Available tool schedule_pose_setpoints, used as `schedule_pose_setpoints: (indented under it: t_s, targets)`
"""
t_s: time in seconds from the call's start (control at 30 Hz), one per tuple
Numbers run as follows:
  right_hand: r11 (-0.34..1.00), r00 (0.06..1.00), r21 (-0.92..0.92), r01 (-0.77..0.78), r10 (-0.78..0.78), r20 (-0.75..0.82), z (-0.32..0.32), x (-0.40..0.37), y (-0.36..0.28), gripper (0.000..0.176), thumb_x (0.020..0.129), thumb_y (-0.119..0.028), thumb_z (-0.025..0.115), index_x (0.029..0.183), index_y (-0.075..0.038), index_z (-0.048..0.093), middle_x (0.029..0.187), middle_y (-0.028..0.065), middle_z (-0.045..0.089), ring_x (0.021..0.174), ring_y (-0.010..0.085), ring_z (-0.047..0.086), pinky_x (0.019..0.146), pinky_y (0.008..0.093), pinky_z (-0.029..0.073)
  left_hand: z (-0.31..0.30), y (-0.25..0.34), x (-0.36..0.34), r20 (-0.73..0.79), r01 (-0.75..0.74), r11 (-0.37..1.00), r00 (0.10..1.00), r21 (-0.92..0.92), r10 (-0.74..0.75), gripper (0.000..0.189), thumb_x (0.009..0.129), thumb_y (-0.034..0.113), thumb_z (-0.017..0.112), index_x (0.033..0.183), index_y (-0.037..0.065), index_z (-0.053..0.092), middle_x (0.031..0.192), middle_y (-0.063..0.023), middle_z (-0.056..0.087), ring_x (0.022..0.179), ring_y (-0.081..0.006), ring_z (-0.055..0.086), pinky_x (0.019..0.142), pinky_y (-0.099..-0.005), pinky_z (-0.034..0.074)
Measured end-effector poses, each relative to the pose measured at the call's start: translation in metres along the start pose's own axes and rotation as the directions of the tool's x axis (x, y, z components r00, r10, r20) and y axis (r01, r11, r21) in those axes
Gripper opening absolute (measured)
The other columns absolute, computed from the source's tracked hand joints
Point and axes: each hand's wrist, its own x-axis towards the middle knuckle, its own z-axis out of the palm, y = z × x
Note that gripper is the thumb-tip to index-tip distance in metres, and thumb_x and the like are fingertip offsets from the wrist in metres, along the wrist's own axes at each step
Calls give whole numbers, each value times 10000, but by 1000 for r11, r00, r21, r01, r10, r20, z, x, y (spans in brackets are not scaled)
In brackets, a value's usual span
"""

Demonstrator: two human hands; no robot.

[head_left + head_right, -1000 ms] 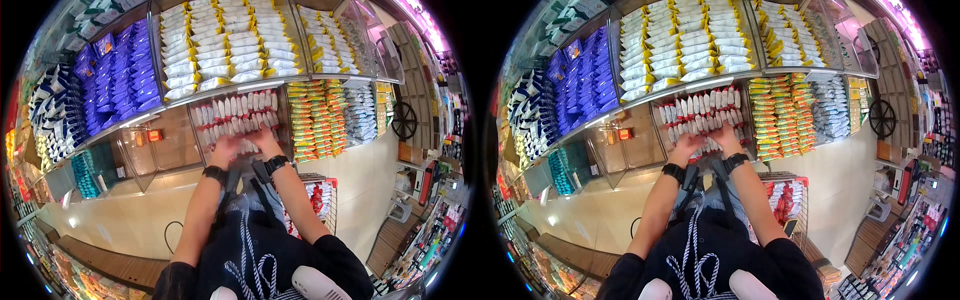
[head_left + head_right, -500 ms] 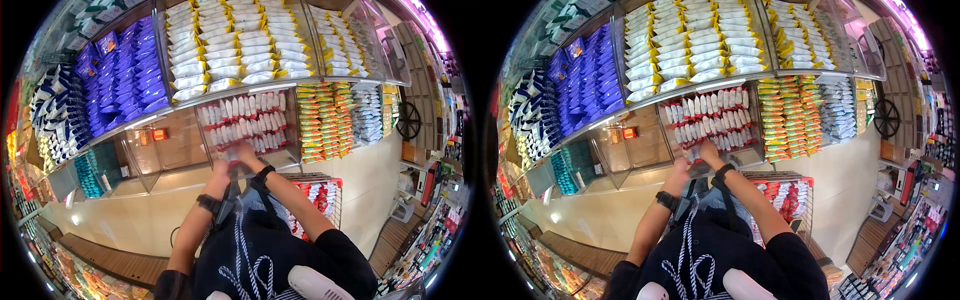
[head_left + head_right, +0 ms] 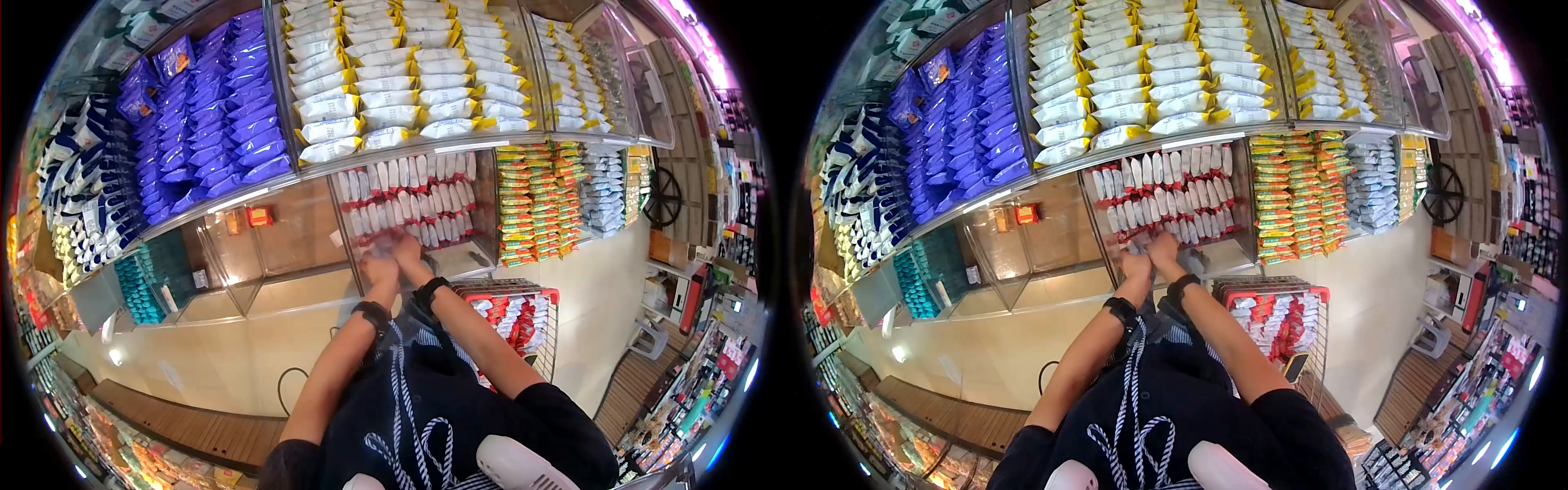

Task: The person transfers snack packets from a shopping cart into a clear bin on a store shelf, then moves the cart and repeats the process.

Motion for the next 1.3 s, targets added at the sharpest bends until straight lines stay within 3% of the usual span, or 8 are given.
schedule_pose_setpoints:
  t_s: [0.1, 0.17, 0.3, 0.57, 0.8, 0.9, 1.17, 1.3]
  targets:
    - [999, 996, 40, 19, -15, -92, 17, 1, 14, 489, 581, -222, 694, 976, 19, 536, 911, 231, 601, 886, 389, 571, 773, 420, 465, -14, 16, -9, -16, 112, 993, 994, 44, -111, 607, 684, 221, 646, 1183, -1, 382, 1038, -257, 564, 956, -401, 553, 818, -419, 441]
    - [995, 992, 66, -78, 84, -90, 15, -5, 7, 525, 568, -245, 703, 992, 20, 541, 913, 233, 602, 878, 388, 577, 765, 413, 470, -16, 16, -8, 6, 94, 995, 996, 12, -94, 610, 690, 245, 651, 1176, 0, 374, 1042, -268, 557, 964, -406, 548, 813, -421, 440]
    - [998, 999, 58, 39, -37, -32, 16, 0, 15, 591, 566, -283, 714, 1045, 14, 538, 938, 232, 602, 879, 380, 582, 761, 402, 475, -27, 19, -19, 101, 64, 988, 994, -144, -49, 604, 712, 294, 641, 1161, -3, 366, 1046, -283, 549, 971, -405, 545, 803, -422, 440]
    - [970, 997, 233, 75, -75, -12, 9, 2, 12, 606, 641, -347, 708, 1137, -43, 538, 1046, 178, 595, 968, 278, 584, 803, 326, 454, -36, 32, -22, 149, 69, 994, 987, -79, -57, 597, 739, 338, 614, 1157, -4, 360, 1030, -276, 555, 964, -402, 548, 798, -422, 435]
    - [990, 989, 25, 142, -143, 37, 11, 8, 15, 585, 645, -263, 685, 1147, -22, 507, 1069, 175, 586, 993, 306, 561, 825, 351, 439, -35, 26, -20, 128, -8, 1000, 992, -17, 10, 588, 715, 297, 637, 1127, -12, 354, 1016, -288, 553, 946, -410, 551, 788, -442, 433]
    - [992, 988, 86, 94, -103, 114, 4, 4, 25, 600, 609, -206, 686, 1147, -16, 499, 1044, 178, 593, 974, 306, 564, 830, 350, 433, -48, 30, -36, 190, -199, 978, 965, 68, 183, 522, 721, 233, 613, 1131, 4, 383, 976, -280, 560, 920, -426, 550, 774, -454, 445]
    - [939, 977, 335, -74, 1, 212, -92, -26, 48, 556, 630, -81, 681, 1138, 20, 477, 1018, 126, 580, 919, 197, 557, 790, 290, 435, -47, 55, -64, 593, -288, 956, 780, 57, 199, 473, 686, 154, 585, 1073, 1, 360, 940, -277, 576, 934, -425, 543, 816, -447, 409]
    - [883, 974, 460, -93, -16, 228, -101, -37, 35, 559, 666, -69, 672, 1166, 16, 438, 1041, 117, 558, 935, 184, 537, 803, 290, 423, -40, 45, -53, 497, -177, 982, 848, -65, 186, 429, 687, 96, 591, 1059, -38, 425, 828, -144, 597, 706, -229, 598, 590, -327, 466]
